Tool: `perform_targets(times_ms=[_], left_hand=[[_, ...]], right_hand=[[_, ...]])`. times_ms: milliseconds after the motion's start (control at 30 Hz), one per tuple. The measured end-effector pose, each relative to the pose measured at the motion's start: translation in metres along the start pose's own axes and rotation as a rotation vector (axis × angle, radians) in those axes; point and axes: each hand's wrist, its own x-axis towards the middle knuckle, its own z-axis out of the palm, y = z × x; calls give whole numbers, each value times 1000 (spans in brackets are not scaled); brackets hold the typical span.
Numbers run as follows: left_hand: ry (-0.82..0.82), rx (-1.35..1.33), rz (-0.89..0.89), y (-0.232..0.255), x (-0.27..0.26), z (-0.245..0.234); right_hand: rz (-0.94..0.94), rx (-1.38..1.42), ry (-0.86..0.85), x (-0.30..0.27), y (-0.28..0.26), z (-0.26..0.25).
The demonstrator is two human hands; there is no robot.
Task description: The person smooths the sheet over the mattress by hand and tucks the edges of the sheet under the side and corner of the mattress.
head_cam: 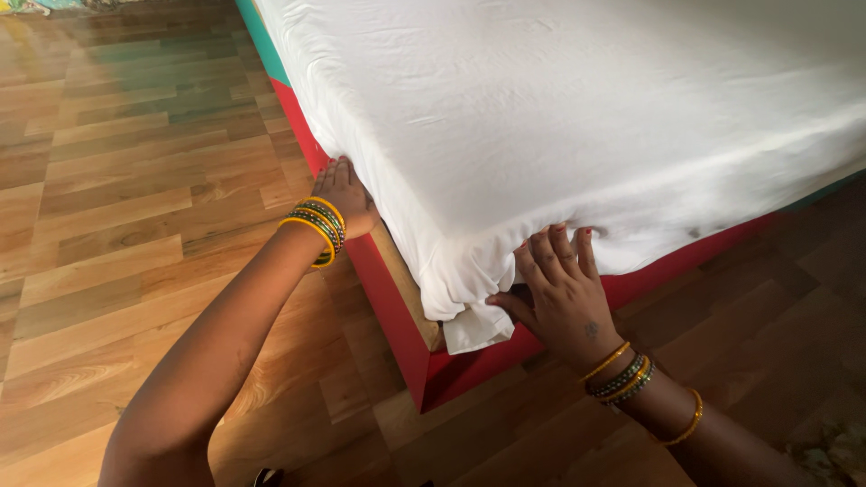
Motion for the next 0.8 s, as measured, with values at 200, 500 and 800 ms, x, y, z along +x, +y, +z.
perform_targets(times_ms=[200,500,800], left_hand=[[185,-332,361,-19,-21,-28],[219,-716,150,-58,5,-17],[148,-404,-185,-25,28,-8]], right_hand=[[22,-38,11,8,-6,-15],[38,-50,-22,15,-3,-25],[72,-89,18,16,0,-7]])
